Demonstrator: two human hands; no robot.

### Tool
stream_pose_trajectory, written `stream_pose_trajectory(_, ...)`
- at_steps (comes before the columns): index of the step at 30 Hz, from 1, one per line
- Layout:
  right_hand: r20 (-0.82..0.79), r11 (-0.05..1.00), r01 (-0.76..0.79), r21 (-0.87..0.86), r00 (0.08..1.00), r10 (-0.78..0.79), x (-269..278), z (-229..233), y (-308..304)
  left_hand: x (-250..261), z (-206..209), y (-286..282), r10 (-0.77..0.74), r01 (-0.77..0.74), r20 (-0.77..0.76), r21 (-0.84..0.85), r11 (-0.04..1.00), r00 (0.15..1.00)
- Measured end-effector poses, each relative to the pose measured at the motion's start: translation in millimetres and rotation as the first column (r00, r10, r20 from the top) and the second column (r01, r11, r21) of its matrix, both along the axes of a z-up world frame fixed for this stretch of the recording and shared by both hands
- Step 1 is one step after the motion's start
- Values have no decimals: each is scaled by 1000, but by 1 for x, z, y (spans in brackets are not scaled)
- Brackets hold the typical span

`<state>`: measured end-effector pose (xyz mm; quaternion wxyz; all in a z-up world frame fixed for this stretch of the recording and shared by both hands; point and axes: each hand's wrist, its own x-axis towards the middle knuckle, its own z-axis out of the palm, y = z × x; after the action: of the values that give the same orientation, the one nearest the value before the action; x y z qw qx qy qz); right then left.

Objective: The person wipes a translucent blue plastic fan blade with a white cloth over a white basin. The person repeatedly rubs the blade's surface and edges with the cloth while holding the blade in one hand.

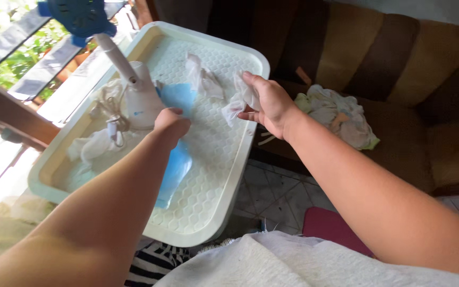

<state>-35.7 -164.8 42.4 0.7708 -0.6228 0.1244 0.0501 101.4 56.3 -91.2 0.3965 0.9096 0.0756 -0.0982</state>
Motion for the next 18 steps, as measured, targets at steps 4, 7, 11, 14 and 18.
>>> stream_pose_trajectory(4, -9, 998, 65, -15, 998, -65, -12, -11, -12, -3, 3, -20, 237, -243, 58, 128, 962, 970)
stream_pose_trajectory(7, 43, 994, 110, -9, 993, -110, -19, -20, -17, -18, 18, -17, 338, -321, 202, -112, 940, 919)
stream_pose_trajectory(11, 120, 980, 199, -30, 974, -194, -18, -18, -19, -37, 43, -18, 562, -434, 156, -482, 761, 812)
stream_pose_trajectory(14, 162, 963, 265, -46, 954, -254, -7, -4, -8, -53, 64, -23, 570, -372, -39, -795, 480, 820)
stream_pose_trajectory(18, 218, 958, 275, 80, 933, -286, 13, 12, 18, -78, 96, -52, 397, -208, -85, -938, 278, 914)
